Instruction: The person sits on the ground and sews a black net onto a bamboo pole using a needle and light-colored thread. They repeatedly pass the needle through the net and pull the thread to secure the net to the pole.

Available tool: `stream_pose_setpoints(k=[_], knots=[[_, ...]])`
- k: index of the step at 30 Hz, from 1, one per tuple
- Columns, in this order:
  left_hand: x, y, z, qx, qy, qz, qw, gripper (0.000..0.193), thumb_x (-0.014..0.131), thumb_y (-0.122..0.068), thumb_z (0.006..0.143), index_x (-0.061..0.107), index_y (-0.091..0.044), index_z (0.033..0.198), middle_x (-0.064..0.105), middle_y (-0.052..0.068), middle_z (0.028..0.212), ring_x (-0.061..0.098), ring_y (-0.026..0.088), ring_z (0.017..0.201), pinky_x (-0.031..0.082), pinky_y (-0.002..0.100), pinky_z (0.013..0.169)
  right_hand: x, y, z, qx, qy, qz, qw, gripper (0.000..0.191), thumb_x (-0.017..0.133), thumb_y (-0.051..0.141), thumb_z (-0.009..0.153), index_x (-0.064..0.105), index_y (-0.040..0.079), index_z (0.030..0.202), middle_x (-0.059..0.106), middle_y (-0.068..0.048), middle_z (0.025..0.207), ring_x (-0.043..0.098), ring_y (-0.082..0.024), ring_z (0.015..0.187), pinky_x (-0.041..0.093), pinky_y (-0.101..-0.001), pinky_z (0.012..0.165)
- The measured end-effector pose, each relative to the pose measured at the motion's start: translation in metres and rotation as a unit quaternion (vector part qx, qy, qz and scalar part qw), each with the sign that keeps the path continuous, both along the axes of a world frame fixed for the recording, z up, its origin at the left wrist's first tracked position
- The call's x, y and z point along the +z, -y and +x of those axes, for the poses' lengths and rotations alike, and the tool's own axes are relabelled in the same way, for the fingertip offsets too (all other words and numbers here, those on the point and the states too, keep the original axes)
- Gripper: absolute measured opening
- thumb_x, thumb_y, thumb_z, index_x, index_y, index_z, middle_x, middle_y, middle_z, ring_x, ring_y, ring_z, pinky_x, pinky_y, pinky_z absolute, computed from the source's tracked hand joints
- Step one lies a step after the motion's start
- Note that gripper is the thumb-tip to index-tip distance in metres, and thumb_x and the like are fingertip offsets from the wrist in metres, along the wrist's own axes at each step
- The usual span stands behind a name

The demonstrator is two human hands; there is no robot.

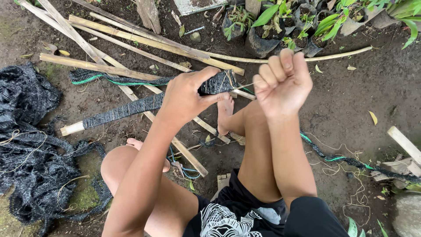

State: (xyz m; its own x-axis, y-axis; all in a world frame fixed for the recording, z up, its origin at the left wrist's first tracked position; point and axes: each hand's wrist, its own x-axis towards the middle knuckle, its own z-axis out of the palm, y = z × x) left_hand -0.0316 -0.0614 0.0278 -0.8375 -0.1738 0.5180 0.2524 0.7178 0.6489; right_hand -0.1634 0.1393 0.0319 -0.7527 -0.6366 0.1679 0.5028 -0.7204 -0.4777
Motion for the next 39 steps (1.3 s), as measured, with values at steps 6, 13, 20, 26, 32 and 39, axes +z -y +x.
stream_pose_setpoints(k=[6, 13, 20, 26, 32, 39], knots=[[-0.002, -0.005, -0.001, 0.003, 0.053, 0.006, 0.999, 0.046, 0.09, -0.037, 0.077, 0.069, -0.015, 0.113, 0.074, 0.011, 0.085, 0.072, 0.035, 0.079, 0.054, 0.044, 0.065, -0.005, -0.007, -0.005, -0.045, -0.238, 0.405, 0.882, 0.033, 0.06, 0.038, 0.102, 0.065, 0.007, 0.092, 0.041, 0.008, 0.059, 0.032, -0.003, 0.048, 0.024, -0.0225, 0.044], [-0.008, -0.007, -0.007, 0.004, 0.046, 0.007, 0.999, 0.05, 0.088, -0.041, 0.075, 0.067, -0.016, 0.114, 0.075, 0.011, 0.089, 0.071, 0.036, 0.081, 0.054, 0.046, 0.066, -0.013, -0.017, -0.014, 0.019, -0.393, 0.451, 0.801, 0.02, 0.076, 0.019, 0.098, 0.074, -0.001, 0.096, 0.064, 0.002, 0.082, 0.052, -0.002, 0.073, 0.041, -0.0204, 0.061], [-0.022, -0.019, -0.017, -0.033, 0.125, 0.027, 0.991, 0.045, 0.086, -0.041, 0.076, 0.069, -0.017, 0.11, 0.075, 0.011, 0.084, 0.071, 0.037, 0.08, 0.053, 0.047, 0.066, 0.007, -0.006, -0.02, -0.018, -0.331, 0.425, 0.842, 0.007, 0.066, 0.009, 0.099, 0.067, 0.005, 0.094, 0.057, 0.005, 0.08, 0.045, -0.003, 0.069, 0.036, -0.0206, 0.061], [-0.028, -0.018, -0.024, -0.024, 0.113, 0.009, 0.993, 0.045, 0.086, -0.04, 0.078, 0.068, -0.017, 0.112, 0.073, 0.013, 0.084, 0.07, 0.038, 0.08, 0.054, 0.048, 0.067, 0.028, -0.013, -0.002, 0.093, -0.268, 0.387, 0.878, 0.01, 0.057, 0.016, 0.102, 0.06, 0.007, 0.097, 0.055, 0.004, 0.084, 0.047, -0.006, 0.069, 0.036, -0.0228, 0.062], [-0.021, -0.02, -0.016, -0.044, 0.083, 0.03, 0.995, 0.043, 0.083, -0.033, 0.077, 0.067, -0.016, 0.114, 0.073, 0.013, 0.084, 0.071, 0.037, 0.078, 0.054, 0.046, 0.065, 0.032, -0.029, -0.013, 0.057, -0.245, 0.417, 0.874, 0.016, 0.057, 0.014, 0.104, 0.057, 0.006, 0.091, 0.053, 0.0, 0.08, 0.037, -0.004, 0.06, 0.028, -0.0222, 0.052], [-0.008, -0.024, -0.003, -0.079, 0.139, 0.072, 0.985, 0.033, 0.081, -0.034, 0.082, 0.069, -0.015, 0.106, 0.072, 0.013, 0.079, 0.069, 0.038, 0.074, 0.053, 0.044, 0.064, 0.017, -0.015, -0.029, 0.039, -0.138, 0.331, 0.933, 0.023, 0.059, 0.023, 0.106, 0.054, 0.01, 0.088, 0.054, 0.0, 0.081, 0.046, -0.008, 0.069, 0.039, -0.0259, 0.061]])
